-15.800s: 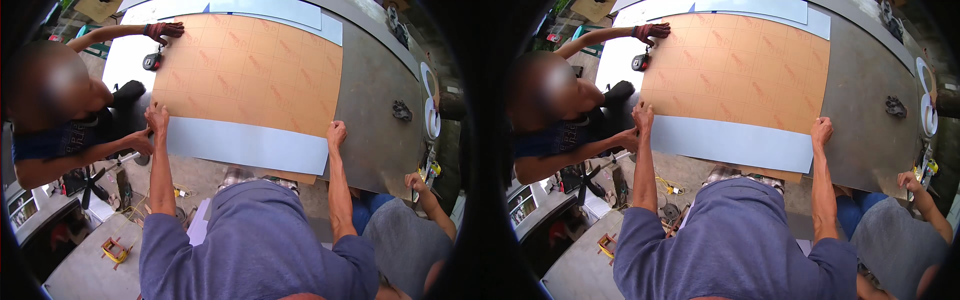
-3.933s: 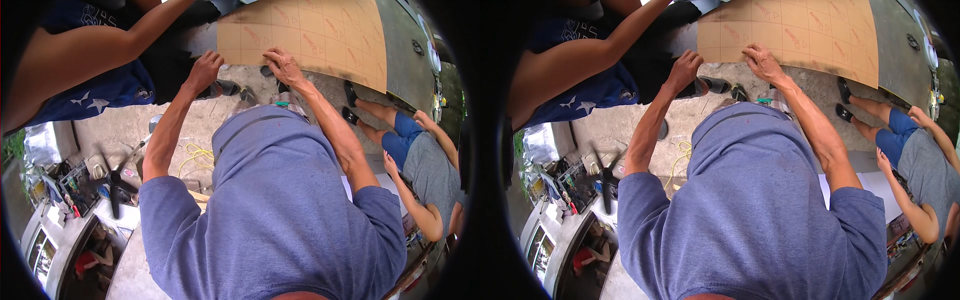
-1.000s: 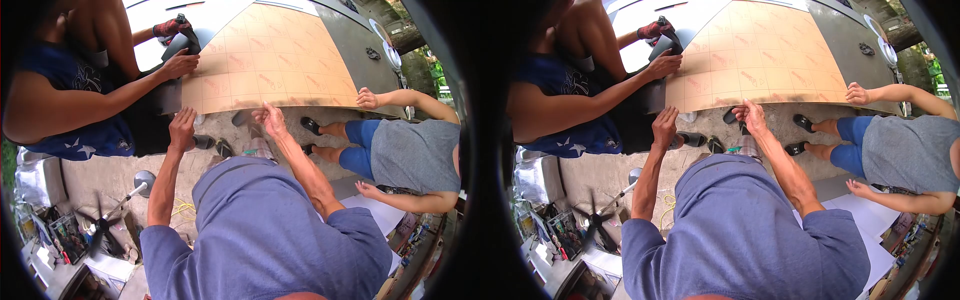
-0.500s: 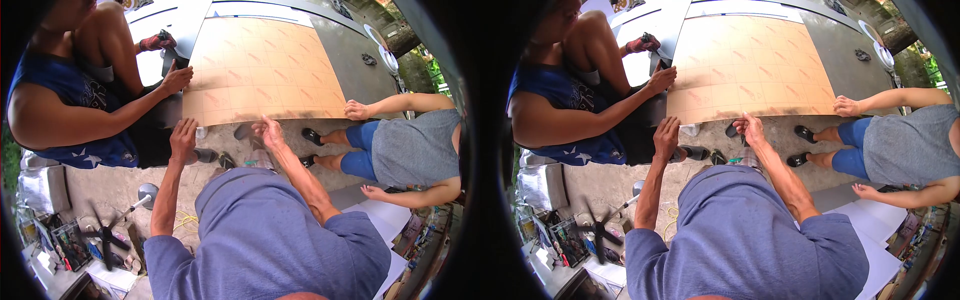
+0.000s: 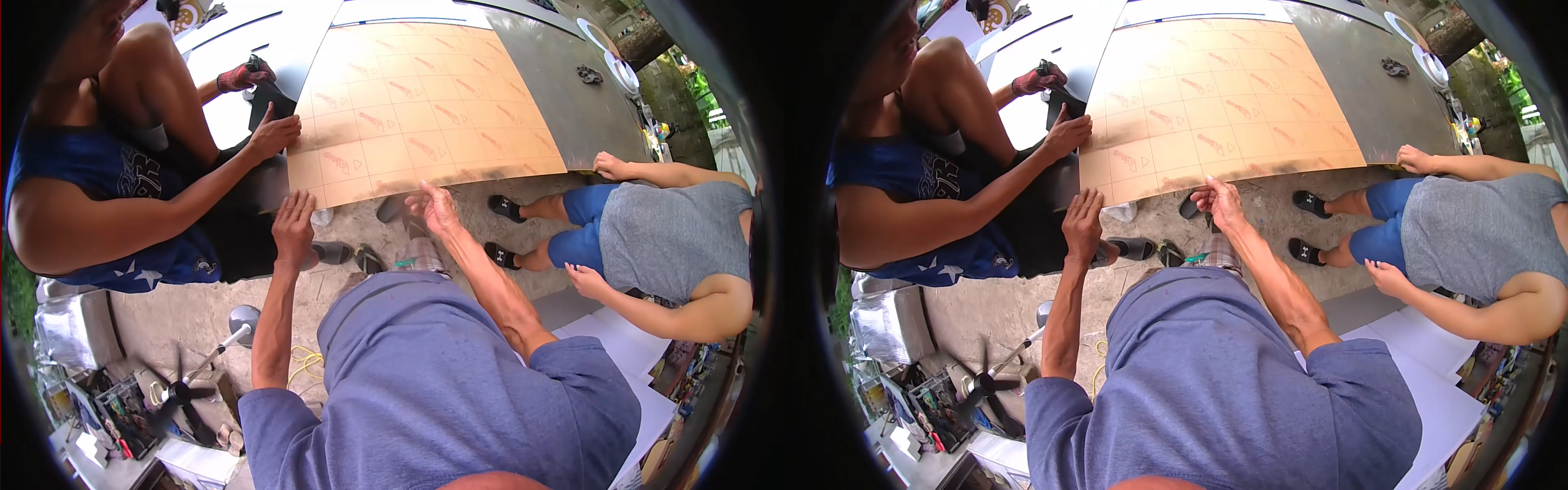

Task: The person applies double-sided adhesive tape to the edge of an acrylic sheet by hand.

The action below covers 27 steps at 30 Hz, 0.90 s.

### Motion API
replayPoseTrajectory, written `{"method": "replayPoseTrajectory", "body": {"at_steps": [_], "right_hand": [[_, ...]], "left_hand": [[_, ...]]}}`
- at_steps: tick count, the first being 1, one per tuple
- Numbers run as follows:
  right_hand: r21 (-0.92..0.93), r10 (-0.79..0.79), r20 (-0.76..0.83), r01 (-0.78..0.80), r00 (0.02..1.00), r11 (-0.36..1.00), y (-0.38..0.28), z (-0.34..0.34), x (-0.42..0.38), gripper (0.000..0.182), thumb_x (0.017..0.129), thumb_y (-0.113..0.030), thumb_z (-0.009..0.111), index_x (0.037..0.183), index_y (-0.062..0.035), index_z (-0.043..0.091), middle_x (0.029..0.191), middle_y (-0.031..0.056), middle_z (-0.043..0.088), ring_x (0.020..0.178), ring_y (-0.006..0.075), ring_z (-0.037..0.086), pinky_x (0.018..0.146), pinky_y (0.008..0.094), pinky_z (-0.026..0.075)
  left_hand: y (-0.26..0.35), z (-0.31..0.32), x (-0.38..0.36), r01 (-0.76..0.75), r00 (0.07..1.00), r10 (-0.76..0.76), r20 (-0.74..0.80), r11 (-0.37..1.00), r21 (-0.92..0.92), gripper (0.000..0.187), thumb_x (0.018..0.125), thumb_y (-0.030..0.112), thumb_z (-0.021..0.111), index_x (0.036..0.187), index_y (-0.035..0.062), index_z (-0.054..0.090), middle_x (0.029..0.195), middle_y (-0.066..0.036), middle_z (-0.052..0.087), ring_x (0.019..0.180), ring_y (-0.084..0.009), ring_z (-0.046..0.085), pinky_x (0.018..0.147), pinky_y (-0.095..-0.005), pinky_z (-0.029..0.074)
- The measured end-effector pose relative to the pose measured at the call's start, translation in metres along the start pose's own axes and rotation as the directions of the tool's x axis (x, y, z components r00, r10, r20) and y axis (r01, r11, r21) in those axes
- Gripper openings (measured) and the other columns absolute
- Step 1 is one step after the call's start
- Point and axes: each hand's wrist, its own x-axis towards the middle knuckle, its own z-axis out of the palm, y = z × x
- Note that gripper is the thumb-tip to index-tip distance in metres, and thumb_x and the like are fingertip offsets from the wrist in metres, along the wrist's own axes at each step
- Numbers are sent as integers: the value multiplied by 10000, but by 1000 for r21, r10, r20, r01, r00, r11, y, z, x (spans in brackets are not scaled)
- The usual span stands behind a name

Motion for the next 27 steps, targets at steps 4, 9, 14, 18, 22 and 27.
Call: {"method": "replayPoseTrajectory", "body": {"at_steps": [4, 9, 14, 18, 22, 27], "right_hand": [[-18, -82, -14, 82, 997, 996, -15, 4, -10, 357, 942, -319, 618, 893, 28, 685, 722, 157, 708, 560, 176, 646, 524, 274, 513], [-77, -165, -21, 162, 986, 984, -43, 9, -26, 359, 933, -312, 624, 861, 34, 686, 686, 154, 698, 510, 160, 621, 488, 261, 494], [-99, -189, -55, 183, 980, 978, -51, 5, -33, 397, 928, -315, 623, 792, 53, 685, 665, 163, 692, 492, 144, 614, 484, 246, 503], [-89, -171, -48, 166, 984, 982, -40, -6, -31, 386, 930, -313, 632, 800, 46, 686, 671, 154, 692, 495, 140, 607, 487, 247, 497], [-75, -110, -31, 107, 993, 991, -23, -22, -28, 346, 949, -302, 627, 854, 29, 666, 706, 147, 686, 557, 157, 618, 518, 275, 495], [-59, -50, -24, 49, 998, 997, -7, -33, -24, 335, 956, -301, 624, 866, 19, 668, 714, 141, 691, 572, 162, 628, 539, 274, 506]], "left_hand": [[7, -12, 7, -22, 1000, 22, -7, 1000, -3, 293, 841, -15, 575, 1089, 49, 718, 1151, -112, 710, 1142, -278, 652, 1009, -426, 496], [20, -33, 19, -77, 997, 76, -14, 997, -31, 281, 847, 0, 584, 1093, 46, 713, 1135, -128, 710, 1131, -293, 655, 1002, -427, 500], [31, -36, 21, -99, 995, 99, -10, 994, -55, 279, 838, 3, 604, 1093, 43, 709, 1136, -135, 706, 1131, -298, 652, 988, -421, 510], [35, -30, 12, -95, 996, 95, -4, 994, -62, 275, 828, 7, 624, 1086, 47, 710, 1135, -128, 706, 1129, -288, 652, 978, -411, 518], [36, -19, 1, -102, 995, 103, 12, 992, -71, 263, 829, 34, 654, 1086, 54, 710, 1143, -117, 704, 1133, -285, 646, 976, -406, 520], [36, -3, -18, -54, 998, 57, 24, 994, -97, 249, 828, 39, 668, 1074, 47, 706, 1155, -110, 700, 1145, -292, 637, 985, -406, 513]]}}
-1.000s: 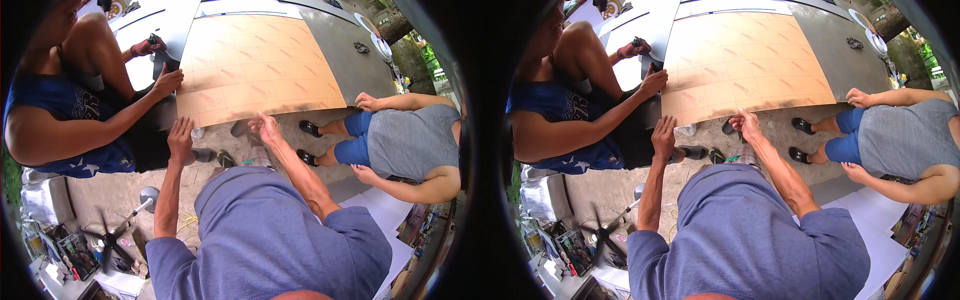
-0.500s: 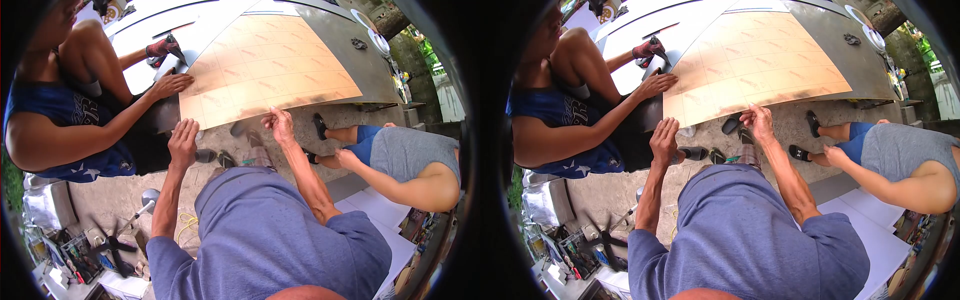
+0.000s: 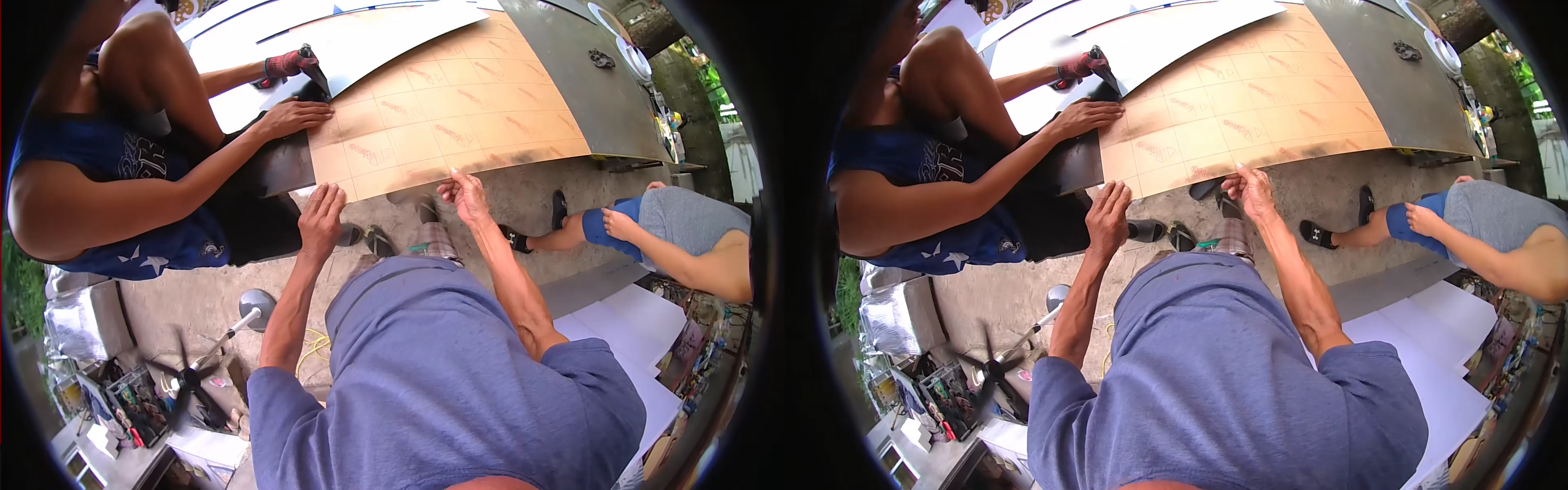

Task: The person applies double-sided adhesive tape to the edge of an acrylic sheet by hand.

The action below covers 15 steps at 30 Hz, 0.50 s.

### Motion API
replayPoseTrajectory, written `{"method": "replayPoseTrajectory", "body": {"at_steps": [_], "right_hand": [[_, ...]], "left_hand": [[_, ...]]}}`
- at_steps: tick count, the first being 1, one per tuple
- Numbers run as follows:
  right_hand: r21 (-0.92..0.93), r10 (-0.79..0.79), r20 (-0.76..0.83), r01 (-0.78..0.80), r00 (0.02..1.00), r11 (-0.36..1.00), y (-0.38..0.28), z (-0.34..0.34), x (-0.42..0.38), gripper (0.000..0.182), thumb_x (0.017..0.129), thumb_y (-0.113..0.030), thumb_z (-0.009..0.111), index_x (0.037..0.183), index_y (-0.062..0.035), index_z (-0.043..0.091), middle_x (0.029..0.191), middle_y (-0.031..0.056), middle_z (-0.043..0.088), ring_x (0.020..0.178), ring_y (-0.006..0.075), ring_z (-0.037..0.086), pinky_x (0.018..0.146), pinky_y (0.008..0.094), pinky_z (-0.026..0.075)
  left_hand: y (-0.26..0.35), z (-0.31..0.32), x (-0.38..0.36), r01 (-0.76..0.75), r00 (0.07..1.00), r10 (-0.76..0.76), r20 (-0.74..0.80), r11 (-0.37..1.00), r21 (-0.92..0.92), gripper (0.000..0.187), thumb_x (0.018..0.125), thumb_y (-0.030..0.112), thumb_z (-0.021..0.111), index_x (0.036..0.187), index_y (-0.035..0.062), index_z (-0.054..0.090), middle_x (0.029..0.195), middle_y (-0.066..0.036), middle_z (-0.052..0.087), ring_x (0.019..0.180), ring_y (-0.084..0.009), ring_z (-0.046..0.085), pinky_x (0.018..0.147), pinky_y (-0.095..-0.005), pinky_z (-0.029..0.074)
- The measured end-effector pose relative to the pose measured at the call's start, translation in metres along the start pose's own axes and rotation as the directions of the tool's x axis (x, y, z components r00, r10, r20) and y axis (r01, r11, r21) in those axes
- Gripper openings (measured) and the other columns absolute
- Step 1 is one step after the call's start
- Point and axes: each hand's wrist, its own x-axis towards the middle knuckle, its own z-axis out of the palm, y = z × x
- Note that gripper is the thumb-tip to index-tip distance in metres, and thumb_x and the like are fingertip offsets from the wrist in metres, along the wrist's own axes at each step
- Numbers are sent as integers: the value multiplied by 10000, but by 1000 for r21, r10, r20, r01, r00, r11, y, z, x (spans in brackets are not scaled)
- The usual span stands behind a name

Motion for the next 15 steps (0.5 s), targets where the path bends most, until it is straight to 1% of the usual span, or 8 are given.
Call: {"method": "replayPoseTrajectory", "body": {"at_steps": [4, 8, 9, 10, 11, 12, 13, 15], "right_hand": [[35, 94, 19, -95, 995, 995, 16, -5, 0, 340, 969, -310, 612, 894, 18, 664, 731, 145, 698, 588, 166, 641, 563, 276, 523], [9, 182, 15, -182, 983, 983, 33, -8, -2, 365, 988, -330, 586, 907, 18, 659, 745, 154, 703, 601, 174, 651, 558, 279, 529], [-12, 211, -3, -211, 977, 977, 32, -5, -5, 388, 978, -370, 594, 895, 4, 655, 748, 145, 700, 594, 175, 641, 557, 287, 527], [-236, 215, -76, -227, 974, 945, 29, -7, -12, 394, 971, -382, 602, 905, 3, 651, 736, 135, 694, 596, 181, 638, 555, 304, 522], [-448, 201, -144, -245, 969, 860, 21, -11, -16, 401, 963, -394, 609, 915, 1, 648, 724, 125, 688, 599, 186, 634, 554, 322, 517], [-635, 171, -203, -262, 964, 726, 12, -15, -20, 409, 955, -407, 617, 925, 0, 644, 712, 115, 681, 601, 192, 631, 553, 340, 512], [-926, -222, -127, -35, 967, 376, 15, -29, -24, 366, 883, -342, 700, 1014, -10, 621, 782, 95, 672, 728, 230, 647, 612, 393, 498], [-997, -514, 81, 67, 854, -47, -1, -64, -28, 453, 792, -216, 752, 1161, -33, 564, 1068, 119, 643, 1018, 277, 606, 786, 438, 474]], "left_hand": [[-1, 14, -15, 30, 1000, -30, -1, 999, -11, 237, 823, 27, 691, 1060, 5, 696, 1150, -147, 700, 1149, -321, 633, 990, -413, 499], [-5, 25, -28, 80, 997, -80, 22, 997, -12, 292, 799, 3, 686, 1090, 21, 675, 1159, -137, 691, 1171, -334, 605, 995, -422, 487], [-6, 29, -32, 95, 995, -94, 38, 995, -14, 320, 789, -1, 690, 1106, 26, 666, 1184, -132, 680, 1191, -336, 589, 1010, -422, 474], [-7, 32, -38, 110, 992, -109, 57, 994, -15, 348, 778, -4, 693, 1122, 31, 658, 1210, -127, 668, 1211, -338, 572, 1025, -423, 461], [-9, 36, -41, 124, 990, -122, 72, 992, -14, 376, 768, -8, 696, 1138, 35, 649, 1236, -122, 657, 1231, -340, 556, 1039, -424, 449], [-8, 36, -39, 138, 987, -139, 82, 990, 22, 413, 757, -11, 700, 1162, 40, 642, 1269, -120, 639, 1245, -340, 543, 1052, -425, 435], [-6, 33, -36, 155, 983, -160, 91, 986, 58, 450, 746, -15, 703, 1187, 45, 634, 1302, -117, 621, 1259, -340, 530, 1065, -426, 421], [0, 30, -34, 184, 976, -194, 100, 978, 101, 480, 755, -17, 683, 1226, 59, 627, 1343, -114, 598, 1275, -339, 515, 1080, -430, 405]]}}
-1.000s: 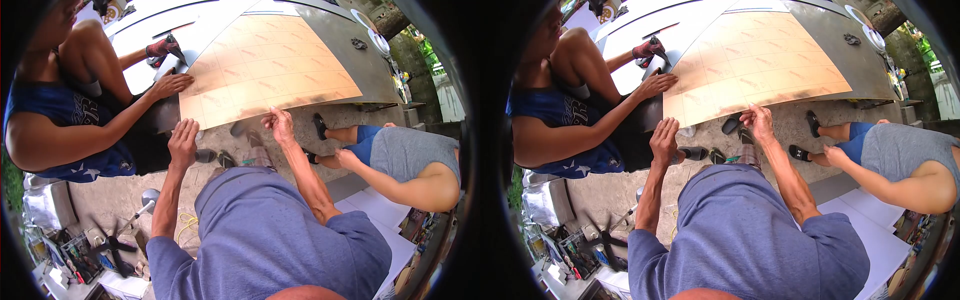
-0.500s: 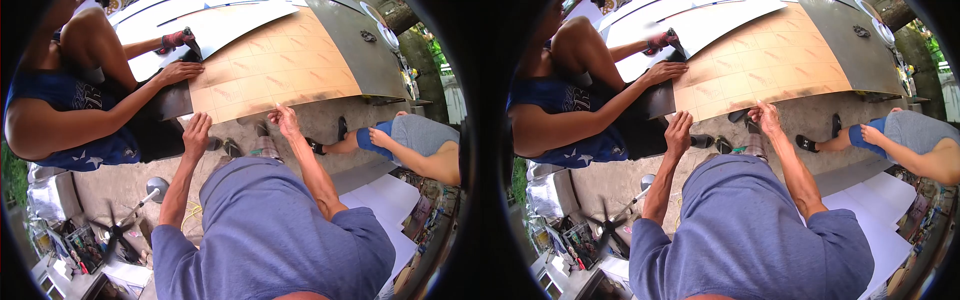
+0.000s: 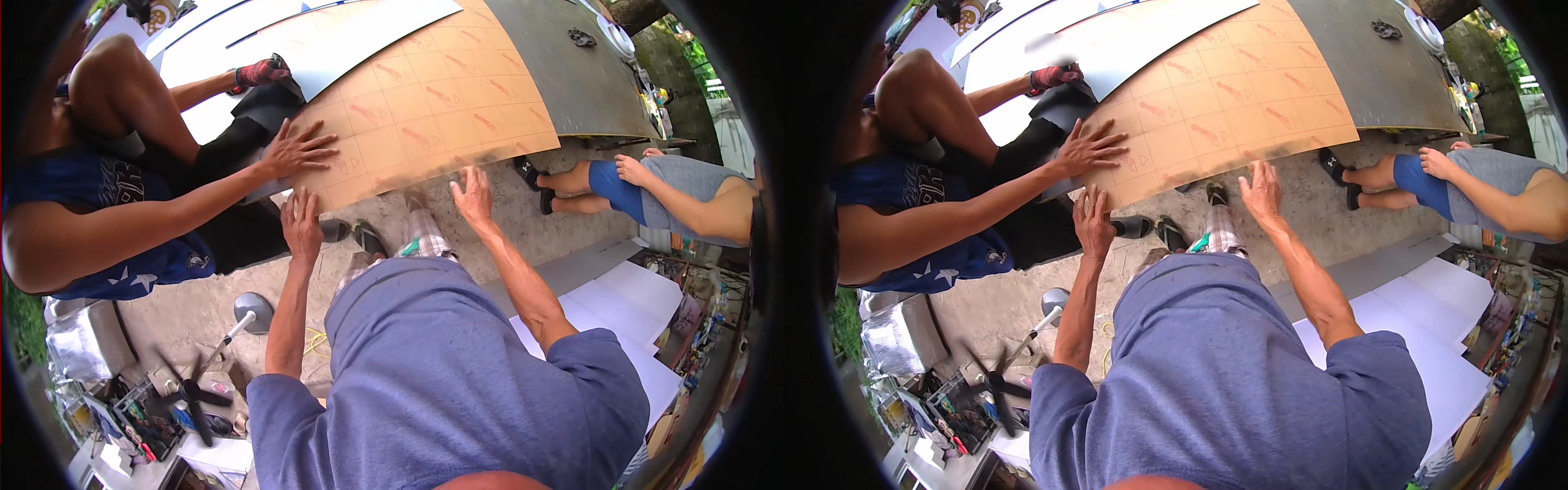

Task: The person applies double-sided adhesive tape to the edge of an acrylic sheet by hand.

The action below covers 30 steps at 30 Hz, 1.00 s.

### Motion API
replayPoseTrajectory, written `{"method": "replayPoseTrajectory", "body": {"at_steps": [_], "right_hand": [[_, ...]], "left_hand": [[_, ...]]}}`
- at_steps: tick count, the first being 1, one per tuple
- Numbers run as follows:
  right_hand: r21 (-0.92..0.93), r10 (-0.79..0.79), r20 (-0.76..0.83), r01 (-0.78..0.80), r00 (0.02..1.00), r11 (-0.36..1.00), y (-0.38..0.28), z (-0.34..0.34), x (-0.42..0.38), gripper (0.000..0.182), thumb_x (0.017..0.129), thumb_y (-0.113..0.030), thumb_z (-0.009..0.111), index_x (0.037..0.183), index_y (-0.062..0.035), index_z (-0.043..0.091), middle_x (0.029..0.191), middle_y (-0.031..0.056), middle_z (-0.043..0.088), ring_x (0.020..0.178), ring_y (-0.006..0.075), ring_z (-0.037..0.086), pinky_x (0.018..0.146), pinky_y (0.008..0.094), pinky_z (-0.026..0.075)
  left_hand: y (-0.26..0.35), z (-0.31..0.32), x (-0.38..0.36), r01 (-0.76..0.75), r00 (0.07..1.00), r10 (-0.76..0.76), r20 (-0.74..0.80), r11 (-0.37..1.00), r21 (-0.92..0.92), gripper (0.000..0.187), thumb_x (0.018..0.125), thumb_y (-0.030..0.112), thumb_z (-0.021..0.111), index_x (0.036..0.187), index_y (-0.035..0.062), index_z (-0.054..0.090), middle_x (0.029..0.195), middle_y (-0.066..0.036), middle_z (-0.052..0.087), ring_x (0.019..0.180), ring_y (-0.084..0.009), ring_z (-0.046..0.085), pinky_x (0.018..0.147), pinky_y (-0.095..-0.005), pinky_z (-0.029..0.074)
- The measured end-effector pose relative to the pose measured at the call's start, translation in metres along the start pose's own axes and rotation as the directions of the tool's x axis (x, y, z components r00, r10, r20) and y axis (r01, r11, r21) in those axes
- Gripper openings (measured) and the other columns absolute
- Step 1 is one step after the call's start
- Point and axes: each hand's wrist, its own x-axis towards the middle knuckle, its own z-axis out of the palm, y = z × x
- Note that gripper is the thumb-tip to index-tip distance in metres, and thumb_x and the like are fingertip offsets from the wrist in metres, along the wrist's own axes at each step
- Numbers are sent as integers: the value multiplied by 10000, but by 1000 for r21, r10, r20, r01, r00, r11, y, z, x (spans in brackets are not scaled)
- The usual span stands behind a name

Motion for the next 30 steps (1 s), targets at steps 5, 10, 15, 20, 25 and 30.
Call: {"method": "replayPoseTrajectory", "body": {"at_steps": [5, 10, 15, 20, 25, 30], "right_hand": [[-398, -295, 35, 284, 955, 872, 56, -36, 47, 745, 736, -102, 729, 1414, -58, 423, 1416, 148, 420, 1308, 341, 407, 1050, 502, 361], [-489, -500, 114, 487, 858, 724, 105, -16, 85, 690, 814, -45, 610, 1466, -49, 384, 1459, 152, 392, 1336, 339, 384, 1078, 499, 350], [-537, -540, 157, 530, 827, 656, 119, -5, 97, 626, 850, -69, 570, 1451, -19, 404, 1459, 178, 389, 1333, 346, 393, 1051, 504, 389], [-588, -556, 188, 546, 810, 597, 111, -12, 105, 606, 858, -107, 567, 1433, 17, 423, 1425, 217, 413, 1307, 372, 416, 981, 547, 439], [-622, -580, 164, 540, 798, 568, 107, -17, 107, 590, 830, -132, 593, 1383, 39, 479, 1362, 233, 467, 1267, 384, 443, 937, 536, 452], [-607, -584, 229, 583, 779, 540, 92, -47, 107, 554, 820, -146, 600, 1317, 81, 510, 1296, 238, 497, 1203, 365, 464, 880, 499, 452]], "left_hand": [[-3, 12, 5, 26, 999, -27, 30, 999, 35, 528, 787, -29, 624, 1301, 87, 614, 1365, -112, 587, 1296, -337, 501, 1081, -433, 407], [-3, 27, 3, 19, 998, -24, 52, 995, 94, 765, 542, 33, 658, 1303, 13, 591, 1395, -192, 551, 1358, -373, 457, 1112, -448, 377], [9, 34, 3, 104, 993, -109, 49, 990, 99, 794, 547, 95, 680, 1326, -4, 567, 1415, -227, 522, 1378, -382, 431, 1132, -466, 350], [13, 36, 6, 123, 987, -142, 80, 971, 203, 922, 518, 193, 753, 1389, 8, 513, 1460, -225, 478, 1408, -370, 391, 1144, -459, 332], [29, 19, 15, 200, 976, -205, 74, 977, 75, 878, 506, 39, 662, 1375, 17, 537, 1454, -213, 490, 1415, -371, 382, 1158, -451, 312], [22, 18, 14, 128, 988, -134, 82, 988, 82, 885, 495, 98, 692, 1358, -23, 536, 1426, -246, 506, 1400, -392, 396, 1150, -432, 324]]}}
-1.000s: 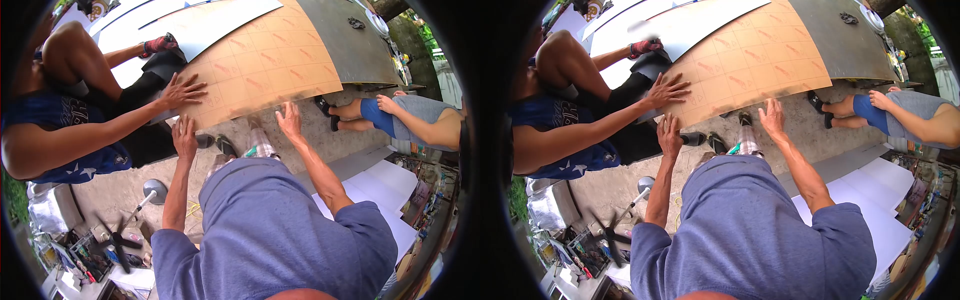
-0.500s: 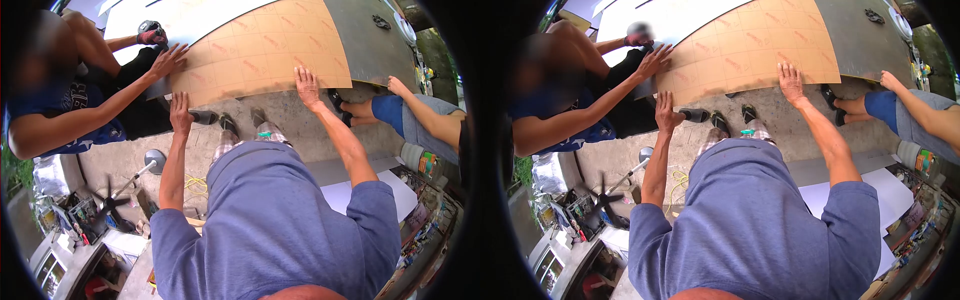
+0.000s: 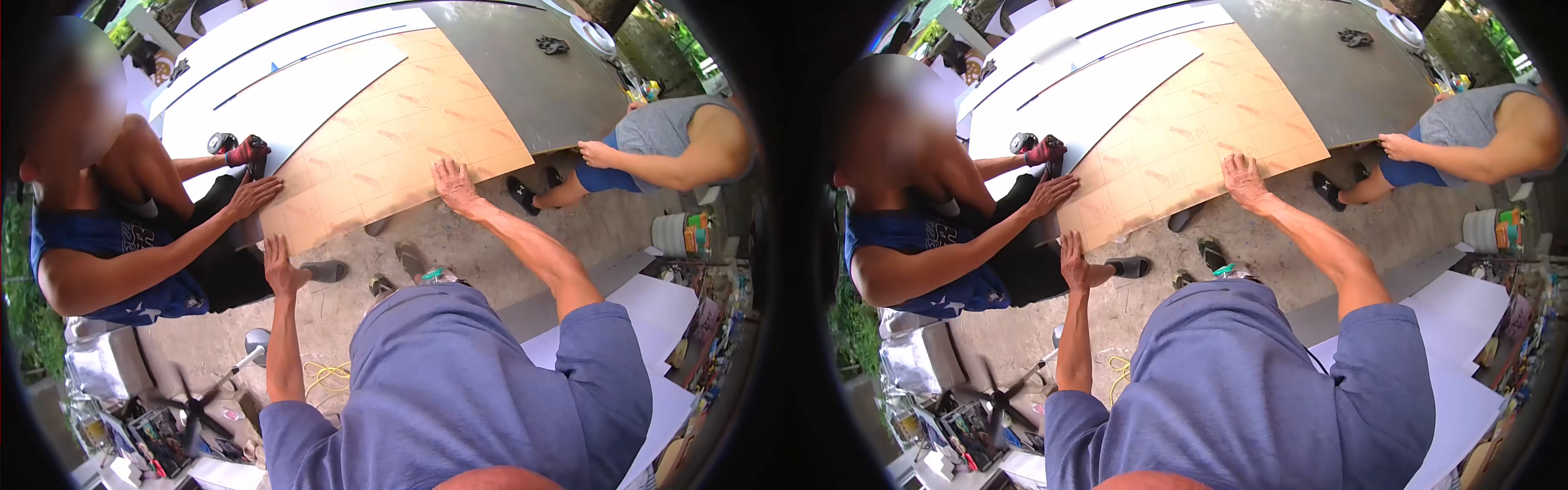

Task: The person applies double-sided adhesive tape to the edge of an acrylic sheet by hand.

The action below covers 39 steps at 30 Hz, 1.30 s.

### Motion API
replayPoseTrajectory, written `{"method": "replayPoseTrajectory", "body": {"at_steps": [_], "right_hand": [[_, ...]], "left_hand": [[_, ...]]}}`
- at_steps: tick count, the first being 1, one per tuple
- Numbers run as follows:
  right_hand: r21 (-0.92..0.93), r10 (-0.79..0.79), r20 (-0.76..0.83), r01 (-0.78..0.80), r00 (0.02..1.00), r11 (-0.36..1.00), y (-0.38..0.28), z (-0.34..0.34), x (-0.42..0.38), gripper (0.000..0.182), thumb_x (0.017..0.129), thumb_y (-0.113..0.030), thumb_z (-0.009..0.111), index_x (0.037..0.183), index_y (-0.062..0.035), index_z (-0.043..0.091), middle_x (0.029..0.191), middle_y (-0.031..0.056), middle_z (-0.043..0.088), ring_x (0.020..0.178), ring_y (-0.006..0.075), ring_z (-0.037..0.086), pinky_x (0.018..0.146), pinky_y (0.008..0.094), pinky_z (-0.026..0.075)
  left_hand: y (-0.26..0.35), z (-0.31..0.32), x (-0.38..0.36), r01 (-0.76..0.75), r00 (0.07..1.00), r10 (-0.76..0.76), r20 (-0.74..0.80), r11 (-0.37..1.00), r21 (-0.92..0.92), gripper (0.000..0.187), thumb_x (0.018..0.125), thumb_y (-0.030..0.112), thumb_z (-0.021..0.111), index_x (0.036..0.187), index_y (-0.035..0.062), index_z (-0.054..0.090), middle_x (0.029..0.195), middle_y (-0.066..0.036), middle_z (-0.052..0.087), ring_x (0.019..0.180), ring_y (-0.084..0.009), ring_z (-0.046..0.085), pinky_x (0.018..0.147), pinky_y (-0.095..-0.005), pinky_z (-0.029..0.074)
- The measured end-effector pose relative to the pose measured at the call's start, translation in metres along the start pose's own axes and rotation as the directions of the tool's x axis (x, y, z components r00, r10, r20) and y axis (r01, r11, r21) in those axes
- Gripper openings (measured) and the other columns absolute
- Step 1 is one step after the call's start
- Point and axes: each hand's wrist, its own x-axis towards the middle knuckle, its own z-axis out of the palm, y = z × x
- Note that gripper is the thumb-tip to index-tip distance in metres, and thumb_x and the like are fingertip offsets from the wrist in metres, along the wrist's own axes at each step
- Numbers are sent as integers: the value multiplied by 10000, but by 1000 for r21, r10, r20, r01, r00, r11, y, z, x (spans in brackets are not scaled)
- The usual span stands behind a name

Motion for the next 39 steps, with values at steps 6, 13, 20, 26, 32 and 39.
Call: {"method": "replayPoseTrajectory", "body": {"at_steps": [6, 13, 20, 26, 32, 39], "right_hand": [[66, 48, 70, -53, 996, 996, -5, -11, -2, 536, 840, -116, 594, 1320, 96, 486, 1291, 243, 474, 1220, 363, 437, 915, 518, 434], [153, 112, 141, -134, 984, 979, -12, -11, -5, 555, 864, -85, 580, 1366, 97, 429, 1361, 244, 439, 1302, 386, 400, 1007, 583, 419], [264, 172, 135, -203, 976, 943, -26, 23, -12, 715, 802, -97, 698, 1427, 56, 387, 1459, 221, 385, 1376, 380, 364, 1101, 486, 378], [631, 71, -60, -18, 996, 776, -48, -27, -15, 502, 845, -214, 713, 1285, -30, 556, 1292, 167, 543, 1255, 347, 474, 1038, 449, 415], [845, 20, -16, 2, 1000, 535, -115, -48, 9, 265, 871, -187, 683, 1095, -47, 661, 1075, 142, 633, 1055, 327, 591, 899, 420, 485], [894, 49, -35, 9, 998, 447, -132, -67, 0, 158, 891, -167, 653, 978, -42, 694, 918, 129, 656, 926, 318, 631, 811, 404, 509]], "left_hand": [[-5, -8, -3, -57, 997, 57, 42, 998, -5, 930, 489, 173, 750, 1369, -27, 525, 1419, -247, 512, 1389, -397, 408, 1144, -422, 337], [-11, -2, -5, -52, 998, 51, 42, 999, 13, 676, 787, -83, 514, 1435, 110, 505, 1474, -111, 489, 1412, -307, 394, 1122, -385, 381], [-15, -17, -2, 9, 993, 11, 117, 986, -166, 701, 748, -60, 655, 1419, 78, 505, 1480, -169, 462, 1406, -333, 392, 1125, -398, 379], [4, -30, -18, 550, 818, -553, 158, 670, -498, 883, 716, 10, 672, 1505, -35, 280, 1410, -288, 492, 1256, -345, 566, 980, -353, 497], [5, 23, -71, 430, 608, -662, 439, -190, -883, 411, 967, 84, 599, 1306, -118, 484, 1154, -216, 659, 944, -288, 710, 762, -354, 603], [52, 25, -104, 532, 544, -504, 671, -411, -740, 274, 972, 158, 619, 1177, -24, 605, 1003, -140, 710, 844, -217, 711, 732, -344, 593]]}}
